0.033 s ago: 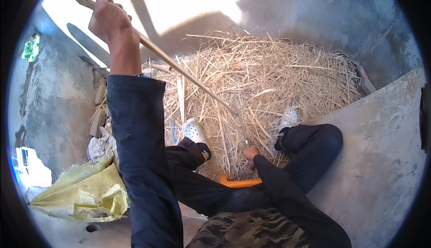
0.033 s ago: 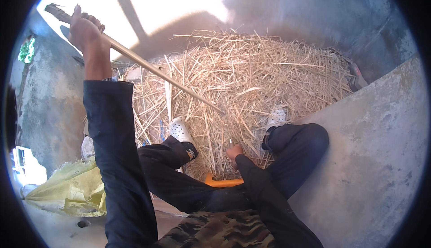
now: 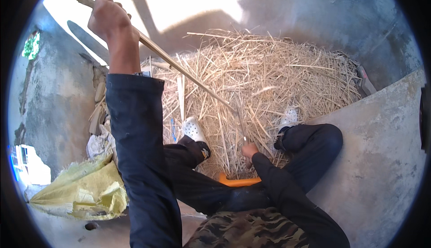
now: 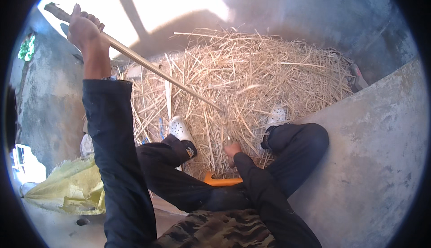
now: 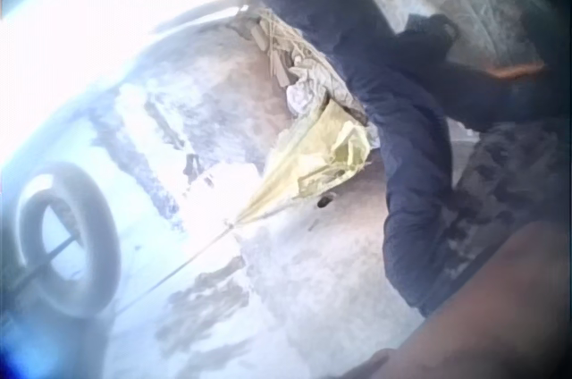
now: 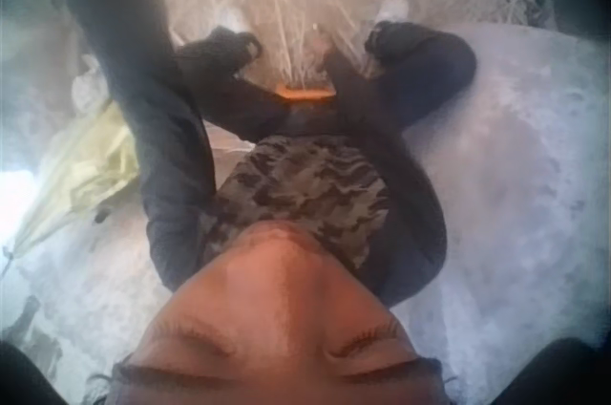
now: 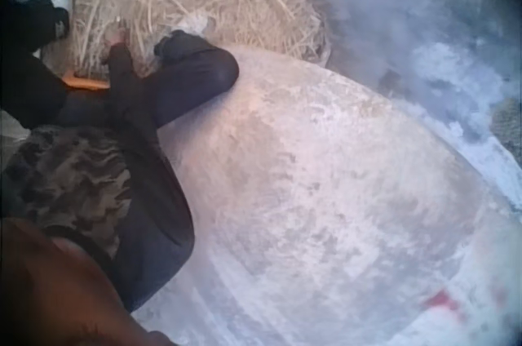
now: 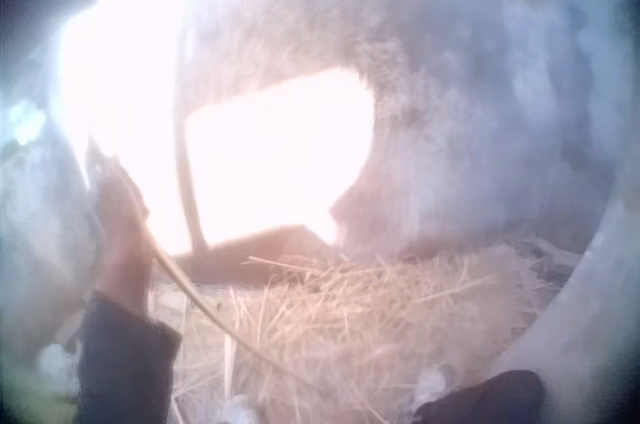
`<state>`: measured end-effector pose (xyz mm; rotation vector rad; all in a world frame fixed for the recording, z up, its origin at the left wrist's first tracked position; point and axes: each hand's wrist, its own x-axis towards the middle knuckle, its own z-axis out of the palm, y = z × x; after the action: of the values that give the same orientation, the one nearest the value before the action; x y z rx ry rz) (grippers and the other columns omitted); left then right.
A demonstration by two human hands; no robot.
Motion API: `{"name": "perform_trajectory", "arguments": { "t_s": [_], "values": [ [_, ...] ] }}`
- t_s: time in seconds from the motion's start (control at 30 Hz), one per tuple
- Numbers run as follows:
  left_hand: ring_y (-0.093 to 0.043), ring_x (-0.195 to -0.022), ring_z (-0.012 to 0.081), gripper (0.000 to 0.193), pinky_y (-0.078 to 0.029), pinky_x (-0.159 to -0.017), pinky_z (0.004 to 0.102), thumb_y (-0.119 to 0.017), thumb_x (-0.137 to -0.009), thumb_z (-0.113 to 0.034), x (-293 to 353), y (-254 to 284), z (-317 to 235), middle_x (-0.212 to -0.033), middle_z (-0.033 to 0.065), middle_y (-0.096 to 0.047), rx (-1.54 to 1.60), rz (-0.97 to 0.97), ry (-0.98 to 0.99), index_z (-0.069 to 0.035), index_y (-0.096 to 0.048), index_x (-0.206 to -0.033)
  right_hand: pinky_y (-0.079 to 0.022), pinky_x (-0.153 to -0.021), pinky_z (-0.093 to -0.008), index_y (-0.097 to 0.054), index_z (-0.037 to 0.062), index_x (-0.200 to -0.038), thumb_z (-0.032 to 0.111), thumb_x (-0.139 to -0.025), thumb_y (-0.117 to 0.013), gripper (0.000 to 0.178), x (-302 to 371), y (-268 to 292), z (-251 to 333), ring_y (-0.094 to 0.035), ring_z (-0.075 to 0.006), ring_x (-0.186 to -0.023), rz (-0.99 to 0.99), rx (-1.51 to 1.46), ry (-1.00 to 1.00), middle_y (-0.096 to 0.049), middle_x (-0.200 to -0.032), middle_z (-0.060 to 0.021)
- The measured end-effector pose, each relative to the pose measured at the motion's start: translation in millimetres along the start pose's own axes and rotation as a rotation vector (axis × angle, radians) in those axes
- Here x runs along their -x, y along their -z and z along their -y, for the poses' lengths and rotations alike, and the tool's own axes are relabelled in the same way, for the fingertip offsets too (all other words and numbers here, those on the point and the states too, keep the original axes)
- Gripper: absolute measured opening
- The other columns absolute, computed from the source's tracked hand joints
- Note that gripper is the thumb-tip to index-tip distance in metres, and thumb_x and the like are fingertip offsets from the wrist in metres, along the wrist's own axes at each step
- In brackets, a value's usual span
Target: The person sits on a straw-covered floor and uses a blue utility knife to shave the surface of a long bamboo pole. They hold the pole with their left hand and scrape along its length with the knife in their right hand, creating wood shavings.
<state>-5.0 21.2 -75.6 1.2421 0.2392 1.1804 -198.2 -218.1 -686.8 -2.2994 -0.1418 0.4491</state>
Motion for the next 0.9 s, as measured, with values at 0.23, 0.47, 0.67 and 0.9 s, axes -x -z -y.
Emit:
{"name": "perform_trajectory", "arguments": {
  "t_s": [0.23,0.47,0.67,0.9],
  "values": [
    [-0.027,-0.046,0.0087,0.03,-0.022,-0.048,0.0279,-0.053,-0.095,-0.023,-6.6,13.3,-4.2,-0.055,-0.0049,-0.028,-0.002,-0.054,0.019,-0.012,-0.039,-0.071,-0.051,-0.062,-0.0417,-0.063,0.0011,-0.1,0.021,-0.088,-0.052,0.026,25.4,58.0,98.2,-0.064,-0.0345,-0.069,-0.17,-0.153,-0.057,-0.065,-0.08,-0.0189],
    [-0.024,-0.047,0.0099,0.038,-0.021,-0.049,0.0265,-0.047,-0.097,-0.031,-21.1,30.1,1.9,-0.055,-0.0045,-0.023,-0.033,-0.041,0.096,-0.016,-0.033,-0.065,-0.049,-0.06,-0.04,-0.06,0.0003,-0.099,0.019,-0.085,-0.054,0.024,20.6,60.0,44.4,-0.061,-0.0353,-0.064,0.234,-0.614,-0.71,-0.062,-0.074,-0.02],
    [-0.021,-0.043,0.0085,0.042,-0.019,-0.044,0.0243,-0.046,-0.098,-0.034,-40.2,64.9,8.1,-0.052,-0.0037,-0.024,0.261,0.437,0.125,-0.016,-0.031,-0.063,-0.045,-0.052,-0.0368,-0.06,0.0085,-0.078,0.031,-0.094,-0.049,0.03,34.0,100.8,118.1,-0.054,-0.0247,-0.055,0.199,-1.004,-0.741,-0.057,-0.066,-0.0091],
    [-0.021,-0.043,0.0076,0.043,-0.02,-0.043,0.0232,-0.048,-0.097,-0.036,-38.1,62.7,4.7,-0.052,-0.0038,-0.024,0.349,0.601,0.124,-0.015,-0.032,-0.063,-0.042,-0.048,-0.0332,-0.059,0.0053,-0.082,0.03,-0.087,-0.056,0.026,100.2,198.5,233.8,-0.05,-0.0206,-0.049,0.51,-1.151,-0.334,-0.053,-0.06,-0.0051]
  ]
}}
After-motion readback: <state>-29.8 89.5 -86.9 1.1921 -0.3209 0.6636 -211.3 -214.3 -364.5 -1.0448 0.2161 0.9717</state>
